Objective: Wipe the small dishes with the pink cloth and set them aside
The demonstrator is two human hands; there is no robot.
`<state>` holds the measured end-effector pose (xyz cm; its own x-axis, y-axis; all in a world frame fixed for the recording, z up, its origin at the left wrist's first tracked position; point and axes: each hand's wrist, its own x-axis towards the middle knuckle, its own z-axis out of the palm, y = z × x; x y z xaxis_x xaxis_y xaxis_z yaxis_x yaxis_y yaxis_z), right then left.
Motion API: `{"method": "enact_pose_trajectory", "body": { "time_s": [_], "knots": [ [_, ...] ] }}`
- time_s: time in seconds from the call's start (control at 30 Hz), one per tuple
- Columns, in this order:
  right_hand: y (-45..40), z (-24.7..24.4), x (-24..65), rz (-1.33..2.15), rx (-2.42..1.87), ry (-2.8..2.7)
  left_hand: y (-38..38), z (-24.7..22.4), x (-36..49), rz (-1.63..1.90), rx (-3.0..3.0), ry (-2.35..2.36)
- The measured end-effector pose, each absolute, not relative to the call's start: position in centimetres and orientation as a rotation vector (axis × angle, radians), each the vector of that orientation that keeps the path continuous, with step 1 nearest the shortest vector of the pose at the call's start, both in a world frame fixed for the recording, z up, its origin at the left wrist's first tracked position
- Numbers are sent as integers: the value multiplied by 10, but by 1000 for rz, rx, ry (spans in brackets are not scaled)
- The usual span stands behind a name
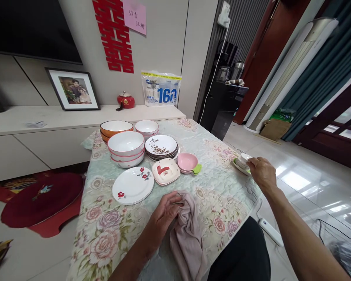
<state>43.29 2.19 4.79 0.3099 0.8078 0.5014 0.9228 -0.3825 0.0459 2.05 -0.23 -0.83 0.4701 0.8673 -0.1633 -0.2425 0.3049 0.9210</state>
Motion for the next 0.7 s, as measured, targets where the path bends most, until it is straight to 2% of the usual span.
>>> {"method": "enact_pose_trajectory", "body": {
  "time_s": [0.33, 0.6, 0.63, 0.7],
  "knots": [
    [35, 36, 444, -593, -2500, -1634, 2, -20, 20, 817, 1083, 723],
    [35, 42, 413, -640, -2392, -1586, 1, -19, 23, 811, 1137, 717],
    [37, 42, 402, -615, -2347, -1594, 0, -19, 22, 798, 1146, 720],
    [44, 38, 375, -337, -2150, -1556, 0, -17, 22, 776, 1159, 720]
  ]
}}
